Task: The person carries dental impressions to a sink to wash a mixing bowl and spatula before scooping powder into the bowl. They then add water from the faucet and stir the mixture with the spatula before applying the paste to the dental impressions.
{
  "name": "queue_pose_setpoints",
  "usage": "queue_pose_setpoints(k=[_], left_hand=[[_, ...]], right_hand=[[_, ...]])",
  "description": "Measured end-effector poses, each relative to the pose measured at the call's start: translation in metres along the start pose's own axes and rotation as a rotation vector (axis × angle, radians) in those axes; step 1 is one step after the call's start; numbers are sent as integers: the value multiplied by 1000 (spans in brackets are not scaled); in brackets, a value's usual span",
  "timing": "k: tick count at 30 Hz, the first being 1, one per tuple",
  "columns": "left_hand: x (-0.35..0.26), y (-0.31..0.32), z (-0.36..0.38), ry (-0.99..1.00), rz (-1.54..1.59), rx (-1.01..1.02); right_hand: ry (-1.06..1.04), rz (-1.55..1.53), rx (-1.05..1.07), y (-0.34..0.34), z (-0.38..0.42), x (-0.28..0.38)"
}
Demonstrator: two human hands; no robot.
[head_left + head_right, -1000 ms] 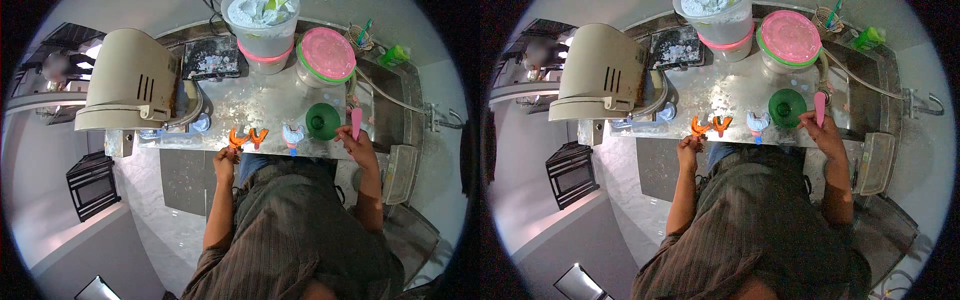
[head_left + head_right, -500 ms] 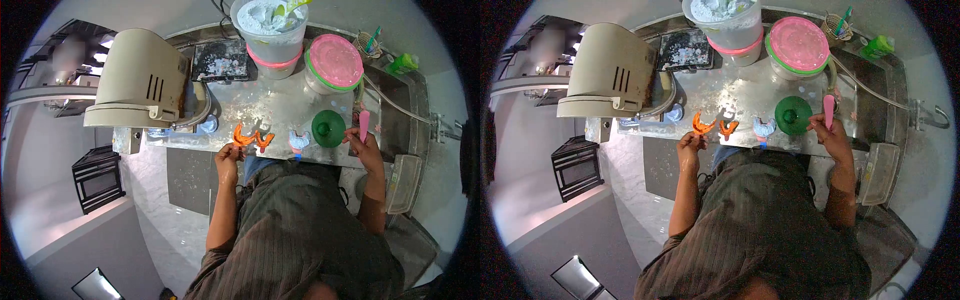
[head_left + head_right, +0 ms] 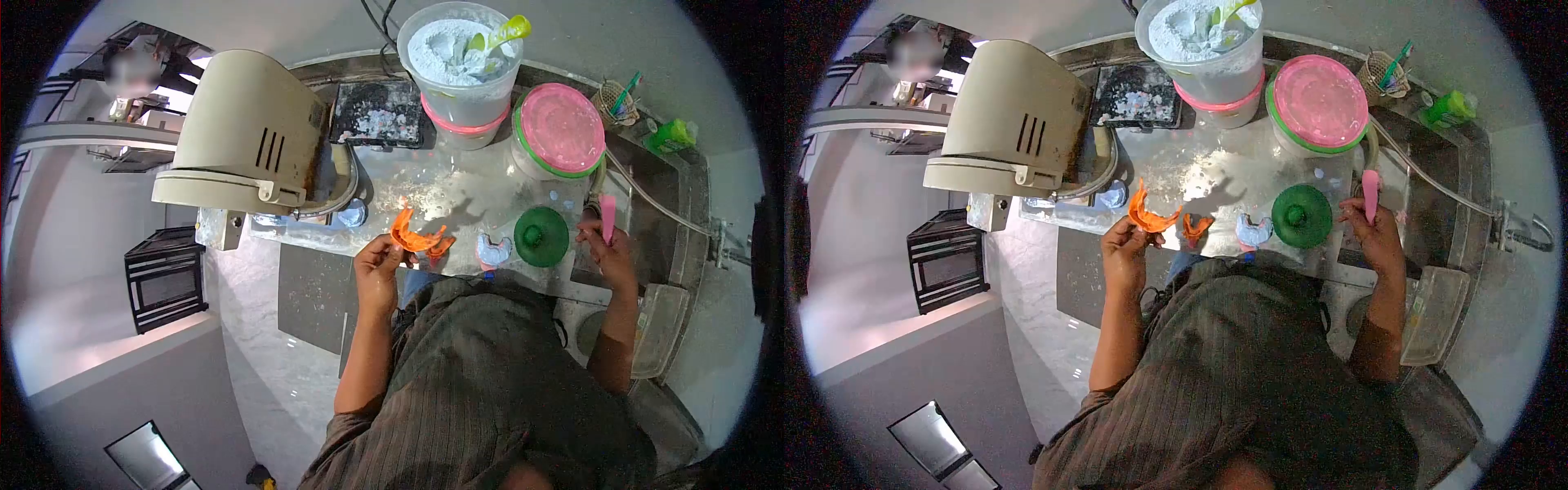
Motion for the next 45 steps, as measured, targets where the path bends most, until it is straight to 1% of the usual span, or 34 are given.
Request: queue_pose_setpoints(k=[5, 7, 10, 12, 16, 18, 19, 21, 23, 25, 27, 32, 34, 38, 40, 42, 43, 44, 45], left_hand=[[-27, 20, -1, -15, 24, 69], [-29, 23, -3, -29, 58, 80], [-31, 29, -8, -35, 41, 110], [-34, 36, -9, -74, 161, 106], [-35, 35, -11, -84, 167, 84], [-31, 32, -14, -51, 156, 216], [-31, 32, -13, -50, 155, 214], [-38, 36, -12, -31, 78, 195], [-46, 44, -9, -10, 79, 205], [-50, 48, -7, 10, 82, 217], [-54, 46, -5, 34, 1, 206], [-56, 42, -3, 38, -18, 175], [-57, 39, -3, 49, -35, 173], [-58, 35, -1, 66, -41, 180], [-61, 37, 1, 71, -39, 199], [-71, 45, -2, 134, -147, 206], [-77, 54, -5, 148, -147, 253], [-87, 64, -8, 190, -240, 289], [-94, 74, -9, 229, -330, 323]], right_hand=[[-48, -6, -53, -8, -2, -7], [32, -61, -10, -7, 0, -14], [49, -44, -35, -7, 0, -24], [54, -24, -30, -7, 2, -22], [86, -9, -25, -10, 6, -18], [49, -14, -43, -11, 6, -24], [9, -17, -61, -12, 6, -24], [29, -33, -61, -12, 7, -24], [50, -48, -61, -11, 8, -25], [30, -83, -51, -11, 9, -27], [16, -62, -56, -12, 7, -29], [-8, -62, -79, -13, 8, -29], [25, -58, -77, -13, 8, -28], [1, -43, -62, -14, 9, -27], [36, 13, -54, -14, 11, -22], [6, 26, -89, -15, 10, -13], [4, 46, -105, -16, 15, -10], [57, 31, -126, -19, 18, -12], [59, 20, -175, -23, 19, -16]])
Point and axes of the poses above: each hand's wrist, its own z-axis away from the middle knuckle, its own y-axis out of the palm, x = y × z, the point moved 6 cm from there along -z, towards the middle knuckle, and after that the axes turned 7 degrees about x, right-handed, at the moved point
